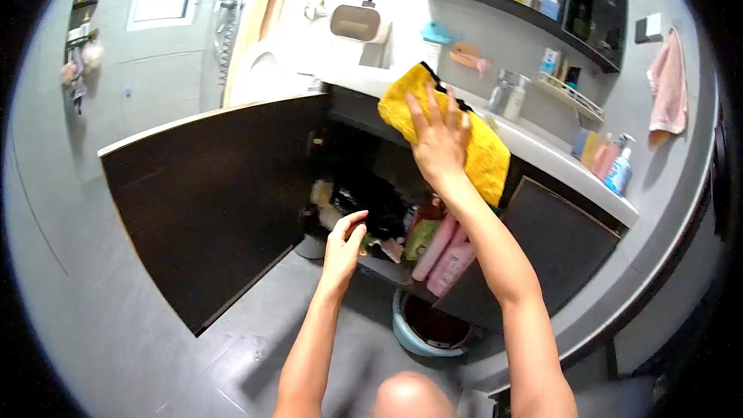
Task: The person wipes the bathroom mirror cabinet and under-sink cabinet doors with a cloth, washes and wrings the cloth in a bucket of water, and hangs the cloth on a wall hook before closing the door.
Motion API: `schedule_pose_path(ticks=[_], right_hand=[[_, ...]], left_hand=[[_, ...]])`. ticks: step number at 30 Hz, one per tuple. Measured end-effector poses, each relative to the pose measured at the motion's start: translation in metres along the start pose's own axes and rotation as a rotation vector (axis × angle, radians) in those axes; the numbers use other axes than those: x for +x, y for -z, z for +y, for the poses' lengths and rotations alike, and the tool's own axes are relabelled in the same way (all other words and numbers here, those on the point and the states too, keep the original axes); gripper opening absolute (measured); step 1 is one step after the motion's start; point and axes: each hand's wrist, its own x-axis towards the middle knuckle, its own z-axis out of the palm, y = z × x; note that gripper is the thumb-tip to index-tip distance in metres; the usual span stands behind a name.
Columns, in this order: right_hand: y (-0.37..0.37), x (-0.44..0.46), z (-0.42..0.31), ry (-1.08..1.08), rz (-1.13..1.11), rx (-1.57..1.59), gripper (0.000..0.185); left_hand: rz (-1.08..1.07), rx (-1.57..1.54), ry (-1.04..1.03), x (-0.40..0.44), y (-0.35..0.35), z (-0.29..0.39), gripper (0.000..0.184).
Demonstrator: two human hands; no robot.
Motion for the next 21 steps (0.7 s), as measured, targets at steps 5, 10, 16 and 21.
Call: schedule_pose_path(ticks=[5, 10, 16, 21], right_hand=[[-0.092, 0.055, -0.09, 0.321, 0.132, 0.266, 0.052], [-0.099, 0.053, -0.102, 0.386, 0.079, 0.162, 0.046], [-0.027, -0.038, -0.007, 0.283, 0.09, -0.062, 0.049], [-0.003, -0.057, -0.001, 0.098, 0.071, -0.203, 0.042]], left_hand=[[0.168, 0.069, -0.127, 0.011, 0.029, -0.006, 0.028], [0.207, 0.032, -0.072, 0.013, 0.033, -0.007, 0.028], [0.19, -0.003, -0.033, 0.023, 0.047, -0.037, 0.023], [0.228, -0.042, 0.064, 0.031, 0.059, -0.054, 0.023]])
